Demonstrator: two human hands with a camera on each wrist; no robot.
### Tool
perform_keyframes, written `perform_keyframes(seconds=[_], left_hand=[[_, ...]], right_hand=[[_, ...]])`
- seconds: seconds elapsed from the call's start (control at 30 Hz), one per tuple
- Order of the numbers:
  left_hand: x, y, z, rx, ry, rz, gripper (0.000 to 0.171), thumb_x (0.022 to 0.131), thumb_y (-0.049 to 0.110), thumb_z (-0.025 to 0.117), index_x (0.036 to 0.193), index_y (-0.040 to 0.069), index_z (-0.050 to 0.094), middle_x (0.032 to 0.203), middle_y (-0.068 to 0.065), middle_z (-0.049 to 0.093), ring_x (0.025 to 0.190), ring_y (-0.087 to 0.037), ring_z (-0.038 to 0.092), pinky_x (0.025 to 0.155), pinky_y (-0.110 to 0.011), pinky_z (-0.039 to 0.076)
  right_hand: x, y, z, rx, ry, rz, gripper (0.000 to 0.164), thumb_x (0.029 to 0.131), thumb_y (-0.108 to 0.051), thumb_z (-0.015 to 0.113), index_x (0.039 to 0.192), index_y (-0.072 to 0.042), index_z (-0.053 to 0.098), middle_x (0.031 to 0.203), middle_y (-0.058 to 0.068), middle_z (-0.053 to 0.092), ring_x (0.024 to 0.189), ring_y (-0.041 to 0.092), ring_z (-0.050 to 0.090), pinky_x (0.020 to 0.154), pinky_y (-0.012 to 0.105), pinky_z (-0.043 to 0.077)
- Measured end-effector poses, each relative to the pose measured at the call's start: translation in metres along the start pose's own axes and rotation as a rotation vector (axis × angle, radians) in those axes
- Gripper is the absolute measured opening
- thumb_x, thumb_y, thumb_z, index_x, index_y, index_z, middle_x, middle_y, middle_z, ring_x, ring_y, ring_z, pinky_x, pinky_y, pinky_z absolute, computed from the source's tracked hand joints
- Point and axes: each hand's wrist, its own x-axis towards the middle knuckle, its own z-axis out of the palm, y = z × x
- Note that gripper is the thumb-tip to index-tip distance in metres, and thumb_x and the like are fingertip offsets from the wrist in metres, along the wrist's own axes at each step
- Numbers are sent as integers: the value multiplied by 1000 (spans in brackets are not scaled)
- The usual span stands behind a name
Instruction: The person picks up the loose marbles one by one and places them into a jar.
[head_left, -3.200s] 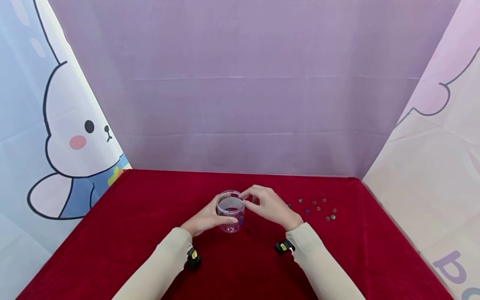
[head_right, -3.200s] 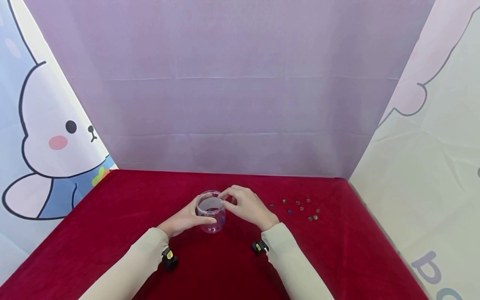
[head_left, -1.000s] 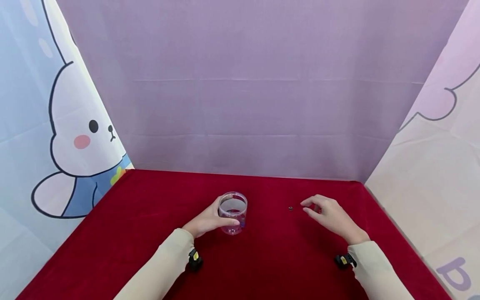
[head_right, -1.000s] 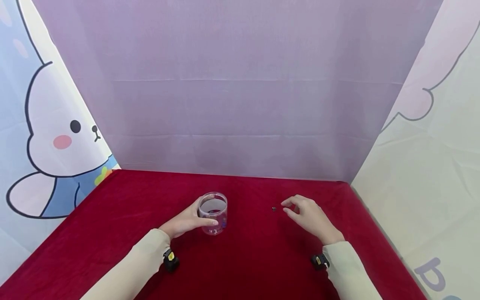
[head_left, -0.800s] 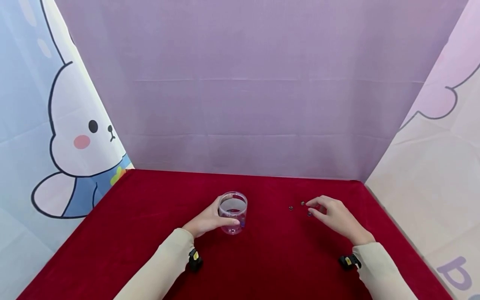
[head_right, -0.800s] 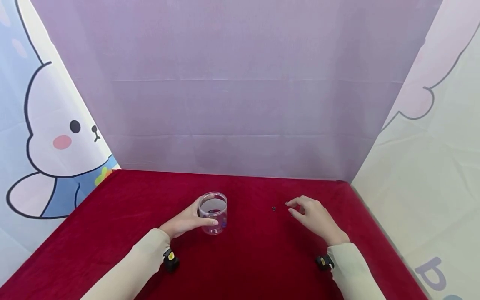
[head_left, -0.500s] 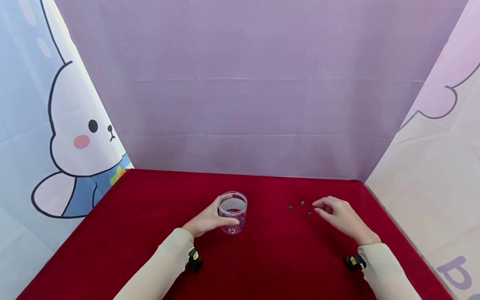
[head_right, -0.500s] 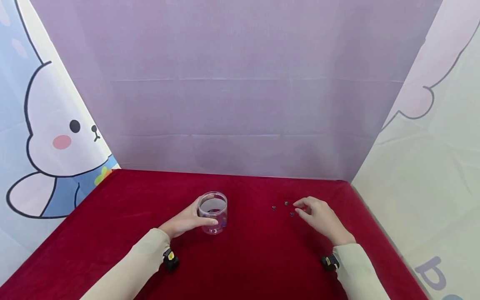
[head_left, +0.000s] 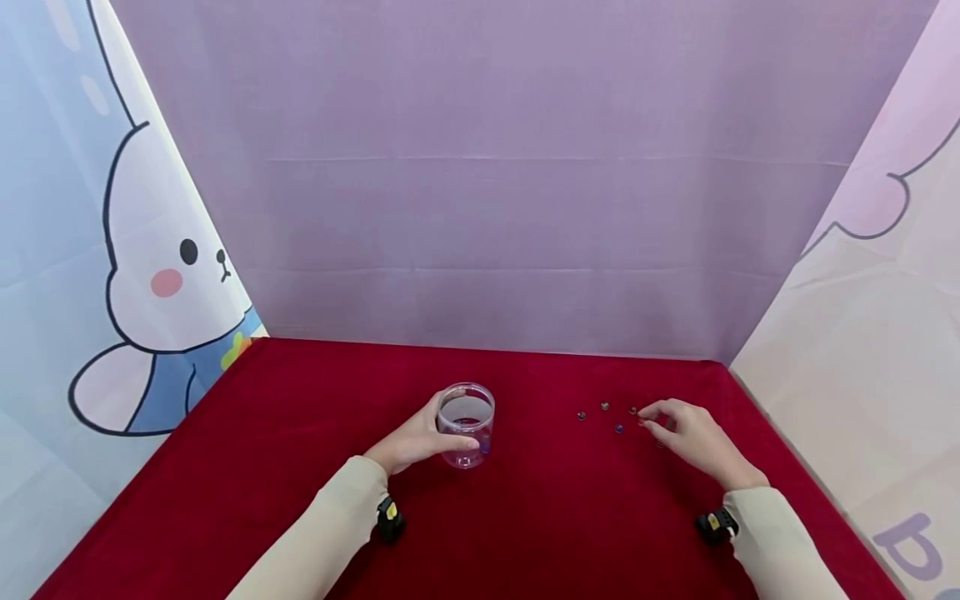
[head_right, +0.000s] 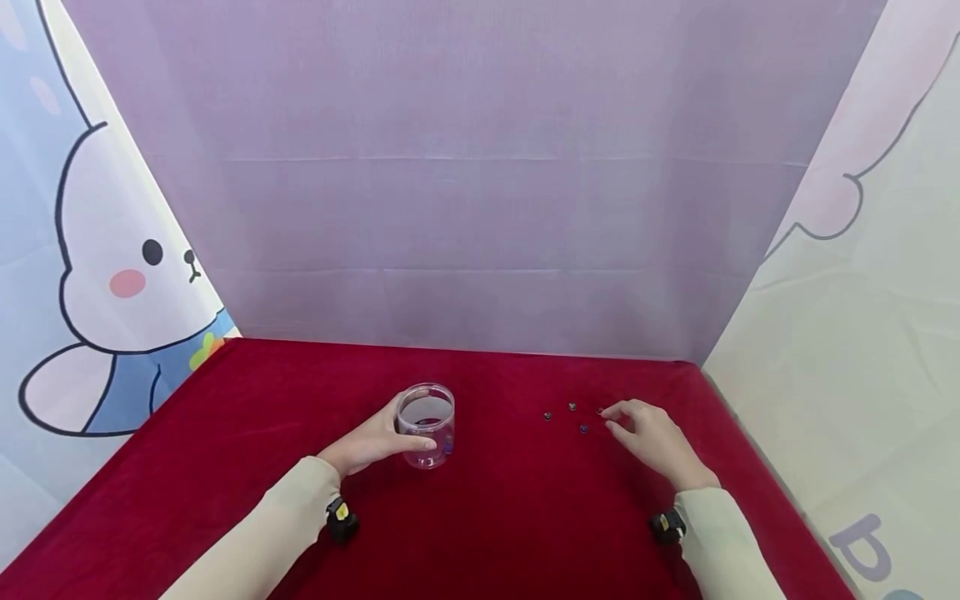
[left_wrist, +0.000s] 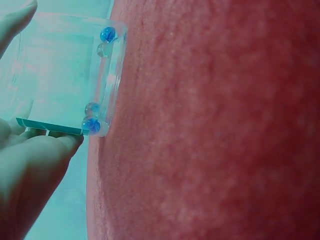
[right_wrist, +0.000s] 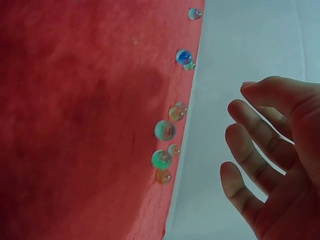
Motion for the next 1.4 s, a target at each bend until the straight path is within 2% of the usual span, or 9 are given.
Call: perform_keyframes(seconds=[0.13, 0.23, 0.5, 0.87, 1.13, 1.4], left_hand=[[-1, 0, -1, 5, -2, -4, 92, 80, 34, 86, 152, 22, 30, 145, -12, 45, 129, -26, 46, 103, -49, 44], [-2, 0, -2, 3, -3, -2, 92, 80, 34, 86, 152, 22, 30, 145, -12, 45, 129, -26, 46, 104, -50, 44], [-4, 2, -1, -21, -10, 17, 89, 82, 29, 85, 152, 20, 31, 145, -14, 45, 128, -26, 46, 103, -48, 45], [-2, 0, 0, -7, -8, 14, 92, 81, 32, 86, 152, 22, 30, 142, -9, 47, 129, -26, 45, 102, -48, 46], [1, -3, 1, -6, -5, 12, 91, 80, 32, 87, 152, 23, 31, 142, -9, 47, 129, -26, 46, 103, -48, 45], [5, -7, 3, 8, -1, 10, 91, 80, 33, 87, 152, 23, 31, 143, -9, 47, 129, -26, 46, 103, -49, 45]], right_hand=[[-3, 1, -3, -38, -15, 26, 19, 92, -7, 71, 110, -11, 74, 108, 3, 69, 82, 14, 63, 73, 32, 54], [-6, 0, -4, -65, -35, 52, 19, 91, -8, 73, 109, -12, 75, 107, 3, 69, 88, 19, 61, 76, 36, 54], [-12, 2, -6, -61, -105, 67, 19, 88, -6, 75, 107, -6, 74, 102, 5, 69, 92, 25, 63, 81, 46, 55], [-14, 9, -2, -41, -149, 94, 17, 86, 0, 73, 101, -5, 74, 99, 5, 68, 89, 24, 62, 74, 38, 54], [-11, 26, 8, -62, -138, 54, 16, 85, 3, 71, 96, -7, 76, 94, 1, 68, 81, 17, 58, 70, 34, 52], [-10, 31, 14, -45, -135, 46, 14, 87, 0, 72, 98, -6, 75, 96, 4, 69, 87, 22, 63, 73, 37, 55]])
